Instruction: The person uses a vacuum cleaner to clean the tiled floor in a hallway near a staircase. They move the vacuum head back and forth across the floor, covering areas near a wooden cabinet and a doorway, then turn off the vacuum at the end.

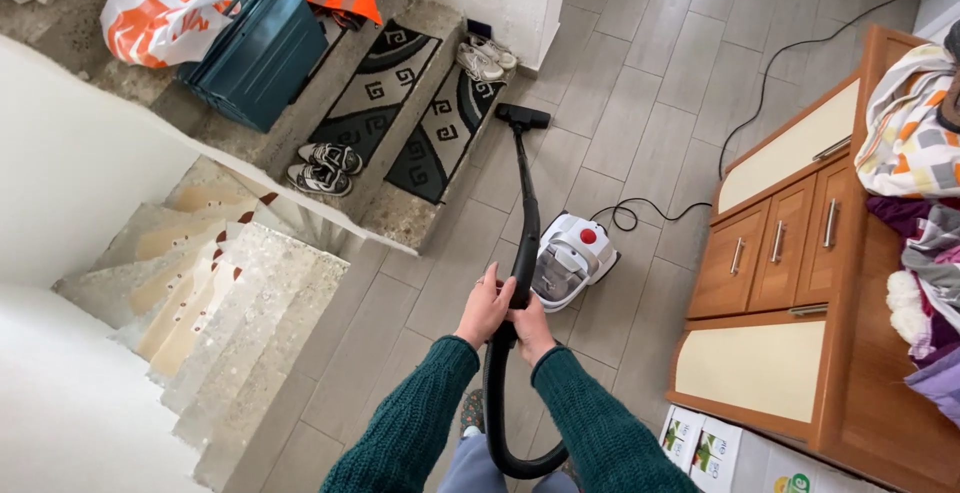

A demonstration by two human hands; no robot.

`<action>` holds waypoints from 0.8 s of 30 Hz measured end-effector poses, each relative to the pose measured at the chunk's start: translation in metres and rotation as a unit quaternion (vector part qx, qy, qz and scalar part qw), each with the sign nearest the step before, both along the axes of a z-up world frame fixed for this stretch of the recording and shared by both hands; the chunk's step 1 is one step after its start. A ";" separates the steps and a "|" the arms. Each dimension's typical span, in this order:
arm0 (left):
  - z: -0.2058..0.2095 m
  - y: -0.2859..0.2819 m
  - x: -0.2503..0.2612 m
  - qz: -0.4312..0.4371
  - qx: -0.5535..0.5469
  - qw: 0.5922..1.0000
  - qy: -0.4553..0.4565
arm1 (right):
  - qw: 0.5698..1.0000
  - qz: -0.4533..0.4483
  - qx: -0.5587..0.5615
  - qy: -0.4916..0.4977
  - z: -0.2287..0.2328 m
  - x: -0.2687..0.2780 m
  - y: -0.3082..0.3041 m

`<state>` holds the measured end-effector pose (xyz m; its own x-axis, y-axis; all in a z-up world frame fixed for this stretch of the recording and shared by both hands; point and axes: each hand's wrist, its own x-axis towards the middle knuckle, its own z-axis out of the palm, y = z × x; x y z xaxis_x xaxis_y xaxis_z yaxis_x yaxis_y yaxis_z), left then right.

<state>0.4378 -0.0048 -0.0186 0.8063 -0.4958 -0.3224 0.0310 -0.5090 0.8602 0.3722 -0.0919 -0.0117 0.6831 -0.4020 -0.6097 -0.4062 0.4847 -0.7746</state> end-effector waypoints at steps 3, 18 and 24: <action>-0.006 0.022 0.018 0.026 0.004 1.000 -0.009 | 0.998 -0.025 -0.050 0.014 -0.020 0.040 -0.023; -0.070 0.064 0.020 -0.020 0.036 0.994 0.102 | 0.900 0.204 -0.339 0.180 -0.045 0.098 -0.158; -0.077 0.027 0.010 -0.060 0.043 0.990 0.116 | 0.879 0.208 -0.358 0.238 0.014 0.057 -0.193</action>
